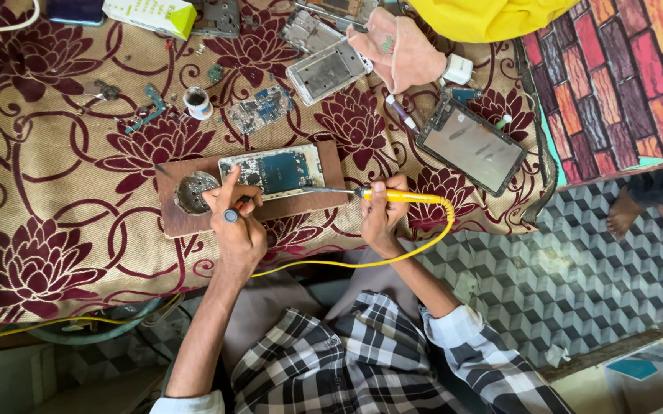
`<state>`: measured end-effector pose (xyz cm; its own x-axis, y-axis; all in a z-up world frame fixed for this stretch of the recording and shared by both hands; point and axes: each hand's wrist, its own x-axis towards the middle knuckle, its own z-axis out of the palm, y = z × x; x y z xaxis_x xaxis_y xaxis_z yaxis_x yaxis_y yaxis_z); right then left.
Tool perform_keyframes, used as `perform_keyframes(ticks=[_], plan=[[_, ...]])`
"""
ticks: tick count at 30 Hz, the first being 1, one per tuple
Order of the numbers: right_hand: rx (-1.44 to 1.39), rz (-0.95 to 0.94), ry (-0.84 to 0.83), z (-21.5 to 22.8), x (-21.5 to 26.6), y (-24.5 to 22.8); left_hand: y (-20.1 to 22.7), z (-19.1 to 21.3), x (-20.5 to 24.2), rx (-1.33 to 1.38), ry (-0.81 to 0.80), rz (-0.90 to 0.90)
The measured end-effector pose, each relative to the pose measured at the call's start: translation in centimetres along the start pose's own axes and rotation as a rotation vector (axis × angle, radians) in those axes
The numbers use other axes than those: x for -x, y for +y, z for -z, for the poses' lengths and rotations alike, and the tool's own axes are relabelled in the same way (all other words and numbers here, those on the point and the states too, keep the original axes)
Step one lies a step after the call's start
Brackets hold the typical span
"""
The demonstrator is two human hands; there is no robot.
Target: The person uses a soldering iron and a screwdriver to work on a small circuit board placed on a wooden board. They repeatedly apply the soldering iron to specific points on the board while occasionally using the screwdriver to adjust components.
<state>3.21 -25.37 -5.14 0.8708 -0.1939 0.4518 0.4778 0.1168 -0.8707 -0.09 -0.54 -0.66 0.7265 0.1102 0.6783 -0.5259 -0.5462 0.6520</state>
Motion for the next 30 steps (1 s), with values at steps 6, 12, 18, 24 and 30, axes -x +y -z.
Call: perform_keyframes(ticks=[6, 12, 18, 24, 30], plan=[[-0.150, -0.107, 0.041, -0.1, -1.0, -0.9, 0.1, -0.1, 0.1, -0.023, -0.024, 0.002], [-0.261, -0.184, 0.087, -0.6, -2.0, -1.5, 0.2, 0.2, 0.0, 0.017, -0.021, 0.009], [-0.238, -0.154, 0.073, -0.7, -1.8, -1.6, -0.1, 0.0, 0.1, -0.004, -0.020, 0.008], [-0.156, -0.149, 0.076, -0.8, -2.0, -1.6, -0.4, -0.3, 0.2, -0.018, -0.010, -0.018], [-0.139, -0.169, 0.099, -1.1, -2.0, -1.9, -0.3, -0.1, 0.3, -0.007, -0.013, -0.020]])
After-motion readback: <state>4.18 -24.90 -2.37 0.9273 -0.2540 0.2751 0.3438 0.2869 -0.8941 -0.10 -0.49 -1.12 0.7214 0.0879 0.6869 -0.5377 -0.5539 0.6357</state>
